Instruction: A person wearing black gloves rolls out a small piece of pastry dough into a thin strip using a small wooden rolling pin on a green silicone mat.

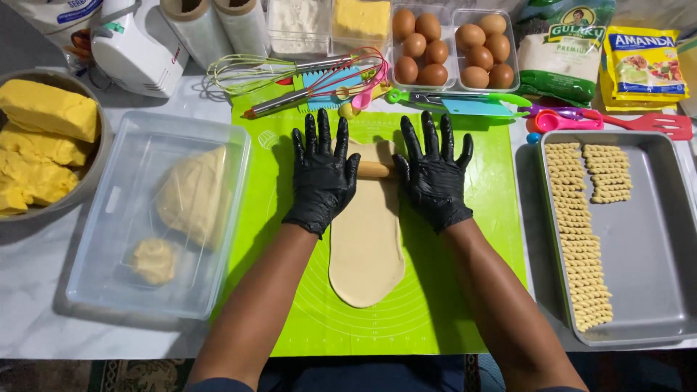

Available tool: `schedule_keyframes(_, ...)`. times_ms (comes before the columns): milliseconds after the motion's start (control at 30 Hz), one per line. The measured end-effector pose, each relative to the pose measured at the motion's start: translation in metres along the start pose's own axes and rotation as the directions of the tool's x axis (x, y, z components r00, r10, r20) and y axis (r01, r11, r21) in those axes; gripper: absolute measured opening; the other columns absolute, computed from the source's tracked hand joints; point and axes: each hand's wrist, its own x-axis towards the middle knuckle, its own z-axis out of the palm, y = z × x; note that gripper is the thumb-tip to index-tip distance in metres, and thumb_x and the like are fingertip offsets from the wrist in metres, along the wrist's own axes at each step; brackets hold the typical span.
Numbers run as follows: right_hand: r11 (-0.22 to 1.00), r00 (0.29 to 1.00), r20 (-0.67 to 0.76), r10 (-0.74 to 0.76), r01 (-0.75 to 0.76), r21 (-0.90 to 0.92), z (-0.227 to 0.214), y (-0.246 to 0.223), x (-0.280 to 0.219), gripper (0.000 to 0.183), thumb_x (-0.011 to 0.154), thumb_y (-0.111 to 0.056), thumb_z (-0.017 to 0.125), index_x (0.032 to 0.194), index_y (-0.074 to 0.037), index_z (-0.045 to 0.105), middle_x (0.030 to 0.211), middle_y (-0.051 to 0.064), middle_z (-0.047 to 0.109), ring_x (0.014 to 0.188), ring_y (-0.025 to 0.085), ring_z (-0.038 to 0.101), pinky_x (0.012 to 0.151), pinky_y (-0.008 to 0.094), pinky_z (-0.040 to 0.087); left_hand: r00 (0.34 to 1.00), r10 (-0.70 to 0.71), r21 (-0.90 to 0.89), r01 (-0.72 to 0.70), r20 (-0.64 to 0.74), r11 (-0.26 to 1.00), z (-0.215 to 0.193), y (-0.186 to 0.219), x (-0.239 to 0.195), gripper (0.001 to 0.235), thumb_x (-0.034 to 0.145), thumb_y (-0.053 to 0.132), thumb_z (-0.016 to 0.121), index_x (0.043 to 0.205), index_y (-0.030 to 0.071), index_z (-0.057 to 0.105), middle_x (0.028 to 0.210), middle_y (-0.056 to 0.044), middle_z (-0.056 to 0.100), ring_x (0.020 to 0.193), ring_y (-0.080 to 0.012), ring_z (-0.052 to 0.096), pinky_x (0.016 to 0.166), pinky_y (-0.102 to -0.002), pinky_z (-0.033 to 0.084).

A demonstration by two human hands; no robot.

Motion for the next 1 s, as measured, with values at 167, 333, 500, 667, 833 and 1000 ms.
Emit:
schedule_keyframes(167,0.999,0.999,-0.037,0.040,-0.041,-0.024,-0.003,0.002,0.049,0.062,0.108,-0.046,0.034,0.166,-0.034,0.018,0.175,0.013,0.013,0.159,0.040,0.000,0.118,0.071,-0.011,1.000,-0.023,-0.016,0.023,-0.010,1.000,0.005,-0.005,0.044,0.064,0.109,0.050,0.027,0.165,0.021,0.023,0.171,-0.022,0.011,0.158,-0.0407,0.005,0.124,-0.067,0.001)
schedule_keyframes(333,0.996,0.992,-0.092,0.089,-0.089,0.006,-0.009,0.005,0.077,0.062,0.107,-0.049,0.034,0.166,-0.036,0.017,0.174,0.015,0.012,0.159,0.040,-0.002,0.116,0.076,-0.009,0.997,-0.067,-0.084,0.064,-0.033,0.994,0.014,-0.009,0.075,0.062,0.112,0.049,0.028,0.168,0.033,0.007,0.175,-0.013,-0.002,0.160,-0.0379,-0.005,0.121,-0.071,0.004)
schedule_keyframes(500,0.995,0.983,-0.159,0.096,-0.097,-0.002,-0.006,0.005,0.099,0.061,0.107,-0.050,0.039,0.164,-0.033,0.026,0.174,0.016,0.012,0.159,0.042,-0.001,0.116,0.077,-0.009,0.995,-0.095,-0.009,0.095,-0.035,0.995,0.005,-0.010,0.093,0.063,0.111,0.053,0.026,0.168,0.032,0.009,0.174,-0.016,-0.002,0.159,-0.0400,-0.006,0.117,-0.077,0.003)
schedule_keyframes(667,0.998,0.972,-0.226,0.066,-0.066,0.005,-0.001,0.006,0.109,0.061,0.106,-0.049,0.042,0.163,-0.033,0.029,0.172,0.017,0.016,0.158,0.043,0.001,0.114,0.079,-0.008,0.993,-0.107,0.043,0.109,-0.053,0.993,0.012,-0.013,0.105,0.065,0.111,0.052,0.027,0.168,0.030,0.007,0.174,-0.019,-0.001,0.159,-0.0418,-0.005,0.115,-0.079,-0.004)
schedule_keyframes(833,0.999,0.935,-0.354,-0.032,0.025,-0.022,0.001,-0.002,0.104,0.059,0.107,-0.038,0.052,0.161,-0.022,0.038,0.171,0.019,0.020,0.157,0.044,0.007,0.116,0.078,-0.002,0.993,-0.086,0.035,0.089,-0.076,0.995,0.011,-0.012,0.101,0.067,0.109,0.054,0.031,0.168,0.029,0.009,0.173,-0.020,0.003,0.159,-0.0417,-0.001,0.116,-0.078,-0.002)
schedule_keyframes(1000,0.999,0.968,-0.246,-0.038,0.035,-0.019,0.010,0.002,0.073,0.067,0.104,-0.041,0.048,0.165,-0.029,0.023,0.172,0.016,0.020,0.158,0.042,0.008,0.118,0.077,-0.003,0.997,-0.058,-0.071,0.054,-0.056,0.996,0.008,-0.005,0.064,0.068,0.107,0.055,0.031,0.167,0.026,0.015,0.172,-0.020,0.007,0.159,-0.0402,0.005,0.119,-0.075,0.005)
